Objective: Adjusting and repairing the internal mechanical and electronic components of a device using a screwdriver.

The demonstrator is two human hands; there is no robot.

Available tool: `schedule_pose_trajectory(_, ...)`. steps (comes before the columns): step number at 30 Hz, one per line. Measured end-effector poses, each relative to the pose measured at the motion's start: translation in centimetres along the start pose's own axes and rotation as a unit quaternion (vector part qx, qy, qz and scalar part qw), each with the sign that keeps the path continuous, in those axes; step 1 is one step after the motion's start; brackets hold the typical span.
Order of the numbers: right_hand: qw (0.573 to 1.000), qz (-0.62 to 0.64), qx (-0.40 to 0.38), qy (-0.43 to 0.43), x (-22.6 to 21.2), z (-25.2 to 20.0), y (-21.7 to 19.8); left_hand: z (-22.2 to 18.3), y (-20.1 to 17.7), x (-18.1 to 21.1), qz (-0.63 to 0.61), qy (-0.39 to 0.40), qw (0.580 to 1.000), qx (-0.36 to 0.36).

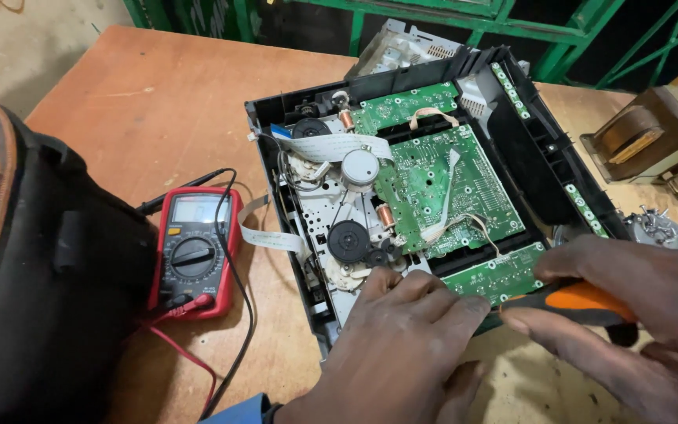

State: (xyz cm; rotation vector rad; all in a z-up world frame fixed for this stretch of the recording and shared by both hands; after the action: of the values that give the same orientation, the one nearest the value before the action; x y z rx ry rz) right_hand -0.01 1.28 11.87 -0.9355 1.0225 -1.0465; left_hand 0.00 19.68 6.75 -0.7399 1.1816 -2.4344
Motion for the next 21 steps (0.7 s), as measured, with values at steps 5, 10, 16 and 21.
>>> schedule_pose_trajectory(5,0.988,0.063,0.028,-0.136,-3.2,-0.1,-2.1,-0.2,-0.2,0.4,0.006,-0.001,1.000,-0.003)
schedule_pose_trajectory(10,0.998,-0.046,-0.006,-0.031,-3.0,0.7,-1.4,-0.1,-1.0,0.6,-0.015,-0.009,1.000,-0.015)
schedule_pose_trajectory(16,0.990,-0.030,-0.054,0.129,-0.9,0.0,-1.7,0.3,-0.5,0.6,0.008,-0.024,0.999,-0.023)
schedule_pose_trajectory(21,0.996,0.040,-0.058,-0.047,0.0,0.7,-0.3,0.6,0.1,0.1,0.001,-0.018,0.999,-0.041)
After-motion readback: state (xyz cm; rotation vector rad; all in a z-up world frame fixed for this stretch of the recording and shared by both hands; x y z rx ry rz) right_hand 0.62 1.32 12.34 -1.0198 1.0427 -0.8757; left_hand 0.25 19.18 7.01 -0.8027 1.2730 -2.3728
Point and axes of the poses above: each hand's wrist, its own z-axis towards the middle knuckle, its own y-axis out of the palm, x = y × z, the point moved 5 cm from there along z, towards the middle knuckle, and after that the axes turned 2 degrees about z, right-handed, at the moved point
